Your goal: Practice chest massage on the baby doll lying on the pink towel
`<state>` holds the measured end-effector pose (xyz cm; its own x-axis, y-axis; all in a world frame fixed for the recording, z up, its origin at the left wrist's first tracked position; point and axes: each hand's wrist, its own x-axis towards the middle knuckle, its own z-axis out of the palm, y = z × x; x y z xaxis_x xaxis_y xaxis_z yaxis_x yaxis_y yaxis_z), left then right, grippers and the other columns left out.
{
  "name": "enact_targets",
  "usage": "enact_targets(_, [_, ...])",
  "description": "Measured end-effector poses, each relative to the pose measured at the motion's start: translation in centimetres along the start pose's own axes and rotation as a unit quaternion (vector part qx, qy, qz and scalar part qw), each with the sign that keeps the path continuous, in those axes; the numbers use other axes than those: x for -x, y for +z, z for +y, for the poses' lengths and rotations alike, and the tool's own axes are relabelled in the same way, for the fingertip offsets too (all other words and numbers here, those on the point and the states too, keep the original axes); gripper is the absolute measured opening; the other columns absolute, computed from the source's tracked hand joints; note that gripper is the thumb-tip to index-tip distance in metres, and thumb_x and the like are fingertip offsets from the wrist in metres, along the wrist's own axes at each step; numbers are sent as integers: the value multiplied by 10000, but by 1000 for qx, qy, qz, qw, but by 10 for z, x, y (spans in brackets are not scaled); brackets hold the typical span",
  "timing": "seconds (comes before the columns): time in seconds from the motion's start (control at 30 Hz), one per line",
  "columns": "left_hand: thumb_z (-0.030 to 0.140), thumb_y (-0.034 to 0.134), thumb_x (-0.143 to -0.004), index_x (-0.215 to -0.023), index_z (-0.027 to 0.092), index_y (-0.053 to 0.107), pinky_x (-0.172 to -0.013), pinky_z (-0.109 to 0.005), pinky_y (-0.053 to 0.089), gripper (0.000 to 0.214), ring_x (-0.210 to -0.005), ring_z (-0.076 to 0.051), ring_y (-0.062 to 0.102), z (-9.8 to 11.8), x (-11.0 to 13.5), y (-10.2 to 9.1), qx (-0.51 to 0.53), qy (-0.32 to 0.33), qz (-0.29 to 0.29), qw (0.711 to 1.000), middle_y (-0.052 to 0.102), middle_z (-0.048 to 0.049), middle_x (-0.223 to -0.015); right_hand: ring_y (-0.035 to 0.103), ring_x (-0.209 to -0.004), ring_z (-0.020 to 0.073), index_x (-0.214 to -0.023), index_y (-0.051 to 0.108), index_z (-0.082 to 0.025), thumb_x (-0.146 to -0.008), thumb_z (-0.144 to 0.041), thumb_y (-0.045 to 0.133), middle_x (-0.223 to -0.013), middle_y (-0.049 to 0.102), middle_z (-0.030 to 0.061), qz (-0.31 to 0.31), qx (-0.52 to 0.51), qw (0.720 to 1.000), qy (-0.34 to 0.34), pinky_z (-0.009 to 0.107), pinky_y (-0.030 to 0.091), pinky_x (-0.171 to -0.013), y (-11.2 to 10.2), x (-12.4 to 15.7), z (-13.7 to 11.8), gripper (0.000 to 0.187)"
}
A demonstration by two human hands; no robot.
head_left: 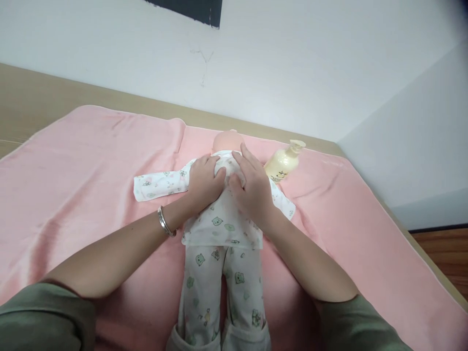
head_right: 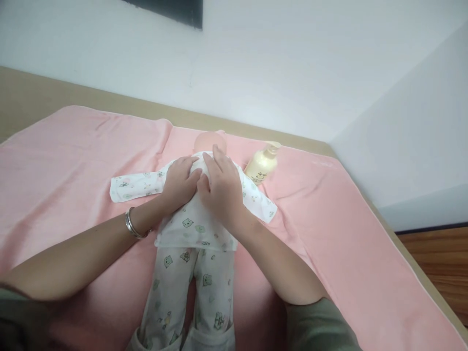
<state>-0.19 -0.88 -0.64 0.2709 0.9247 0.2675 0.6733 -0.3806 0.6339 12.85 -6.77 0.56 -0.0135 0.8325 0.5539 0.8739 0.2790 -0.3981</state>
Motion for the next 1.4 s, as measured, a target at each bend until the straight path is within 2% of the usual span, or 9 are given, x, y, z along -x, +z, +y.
enact_targets(0.2, [295,405,-922,-1309,114,648,-1168,-498,430,491,-1293,-322,585,0,0,0,0,0,4,1000,679,-168,-1333,523,-1476,322,-1378,642,-114,-947,-182,409,-1511,617,183,-64,23,997,43,591,384,-1253,5,0,-4,495])
enact_targets(0.33, [292,407,-927,-1274,156,663,-1145,-497,450,452,-1275,-317,596,-1,0,0,-5,-2,0,1000,693,-145,-1315,506,-1493,304,-1440,592,-103,-960,-222,425,-1563,566,185,-34,15,999,35,535,411,-1247,-4,-1,-7,522])
enact_targets(0.6, [289,388,-956,-1238,146,660,-1134,-496,442,417,-1242,-318,610,2,0,-1,-41,14,0,999,701,-158,-1253,546,-1451,309,-1283,707,-163,-940,-204,439,-1465,665,126,-105,-3,994,29,554,387,-1263,6,-11,5,436])
enact_targets(0.87, [284,431,-955,-1155,163,653,-1184,-612,361,323,-1314,-371,548,30,11,-15,-78,35,-38,996,658,-171,-1311,576,-1438,269,-1380,672,-200,-944,-312,492,-1479,664,77,-29,-105,993,50,482,496,-1210,-51,-16,-17,485])
enact_targets(1.0, [328,426,-973,-1227,178,652,-1233,-533,369,371,-1377,-322,533,65,13,-20,72,92,-69,991,638,-141,-1410,553,-1459,286,-1395,657,-250,-980,-323,464,-1512,634,67,84,-75,992,50,544,473,-1220,-85,-21,-2,464])
enact_targets(1.1, [416,406,-1001,-1319,220,625,-1246,-470,399,432,-1481,-286,484,97,1,-17,267,52,-129,954,585,-86,-1540,491,-1509,326,-1451,606,-254,-1015,-364,434,-1587,553,104,151,-41,986,57,611,449,-1213,-100,-29,29,481])
enact_targets(1.2, [458,313,-1040,-1326,216,617,-1183,-435,491,482,-1481,-273,517,123,-22,-9,441,-39,-180,878,593,-112,-1526,452,-1532,345,-1477,572,-233,-1027,-397,416,-1632,489,145,170,-1,982,77,647,447,-1191,-103,-39,61,503])
enact_targets(1.3, [476,234,-1049,-1352,179,591,-1131,-476,551,554,-1397,-296,603,136,-41,-1,546,-104,-223,801,662,-173,-1395,443,-1538,341,-1469,573,-183,-1007,-378,452,-1628,488,175,125,-2,986,107,632,417,-1219,-97,-47,76,516])
enact_targets(1.4, [495,168,-1043,-1420,132,527,-1115,-523,566,634,-1349,-320,631,141,-51,3,597,-117,-233,759,680,-202,-1314,419,-1550,350,-1444,583,-131,-1001,-361,470,-1594,523,204,57,-4,990,125,616,368,-1254,-90,-50,74,512])
